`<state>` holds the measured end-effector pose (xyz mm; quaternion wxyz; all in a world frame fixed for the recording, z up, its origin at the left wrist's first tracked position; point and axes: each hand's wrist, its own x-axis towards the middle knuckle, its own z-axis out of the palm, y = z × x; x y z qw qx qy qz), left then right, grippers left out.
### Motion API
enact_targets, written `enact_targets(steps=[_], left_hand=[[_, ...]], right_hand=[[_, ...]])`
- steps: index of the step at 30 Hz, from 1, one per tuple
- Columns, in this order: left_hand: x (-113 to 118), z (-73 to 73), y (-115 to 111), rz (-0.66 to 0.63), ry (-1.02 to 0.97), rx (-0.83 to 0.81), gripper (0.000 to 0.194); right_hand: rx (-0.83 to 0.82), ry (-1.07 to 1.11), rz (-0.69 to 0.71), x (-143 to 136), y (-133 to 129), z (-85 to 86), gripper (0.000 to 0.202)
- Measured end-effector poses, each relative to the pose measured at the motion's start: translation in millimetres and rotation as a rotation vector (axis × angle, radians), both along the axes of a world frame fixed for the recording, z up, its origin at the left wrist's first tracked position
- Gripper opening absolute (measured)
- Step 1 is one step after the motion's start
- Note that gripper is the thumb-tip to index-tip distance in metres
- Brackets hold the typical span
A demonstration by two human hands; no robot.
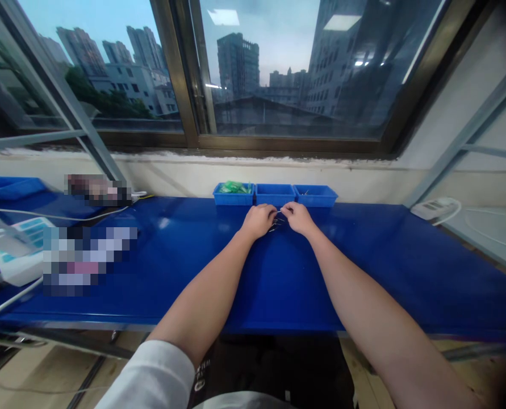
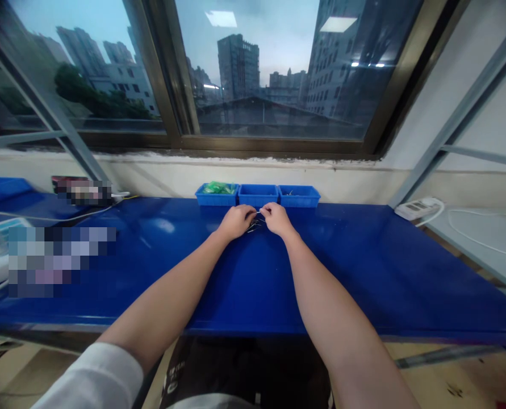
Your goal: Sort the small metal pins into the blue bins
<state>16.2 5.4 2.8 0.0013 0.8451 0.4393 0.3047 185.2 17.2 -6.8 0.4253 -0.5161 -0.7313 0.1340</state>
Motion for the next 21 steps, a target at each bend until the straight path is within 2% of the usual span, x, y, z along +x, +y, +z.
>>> enact_targets(steps=[7, 14, 21], left_hand=[[-2.4, 0.9, 0.0, 0.045, -0.087, 0.046, 0.020], [-4.5, 0.8, 1.6, 0.096, -0.082, 0.042, 0.024], [-4.3, -0.4, 2.9, 0.109, -0.082, 0.048, 0.024]], right_hand=[[-0.071, 0.084, 0.001, -1.1, 0.9, -0.1, 0.024], [-0.128, 0.380, 0.155, -2.9, 2.5, -1.1, 0.017], [-0.169, 0.527, 0.186, -3.2, -5.2, 7.2, 0.025]])
